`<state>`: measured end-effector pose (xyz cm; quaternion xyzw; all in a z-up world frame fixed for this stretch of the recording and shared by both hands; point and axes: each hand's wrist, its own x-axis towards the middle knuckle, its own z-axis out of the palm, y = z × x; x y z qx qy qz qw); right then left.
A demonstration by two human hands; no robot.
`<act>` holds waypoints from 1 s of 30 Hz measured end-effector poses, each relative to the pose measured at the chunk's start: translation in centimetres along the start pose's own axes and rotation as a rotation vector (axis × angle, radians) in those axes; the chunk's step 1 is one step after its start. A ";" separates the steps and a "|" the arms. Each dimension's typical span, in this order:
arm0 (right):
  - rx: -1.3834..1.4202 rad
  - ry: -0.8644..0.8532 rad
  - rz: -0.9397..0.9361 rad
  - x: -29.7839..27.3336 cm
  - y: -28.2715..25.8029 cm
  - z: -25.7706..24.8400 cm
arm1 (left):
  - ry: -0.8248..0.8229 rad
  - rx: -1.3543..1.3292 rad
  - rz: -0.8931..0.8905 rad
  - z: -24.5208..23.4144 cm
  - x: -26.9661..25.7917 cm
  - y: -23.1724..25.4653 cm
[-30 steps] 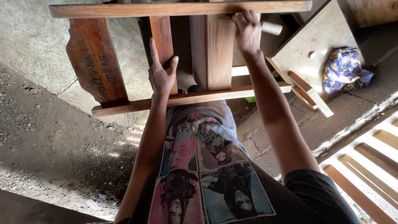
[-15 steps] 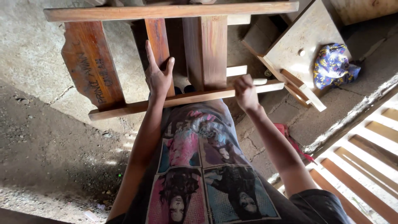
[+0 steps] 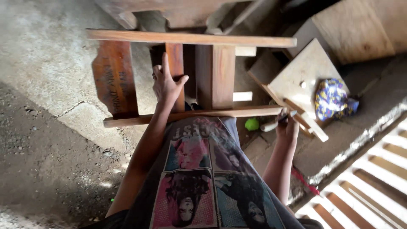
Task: Scraping the surface of a wooden chair frame with a metal blade
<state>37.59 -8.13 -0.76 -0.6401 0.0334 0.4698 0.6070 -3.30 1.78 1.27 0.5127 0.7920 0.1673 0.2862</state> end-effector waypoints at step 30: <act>-0.144 0.030 0.103 7.2 4.8 -1.8 | -0.441 -1.696 0.241 -12.4 -3.5 15.7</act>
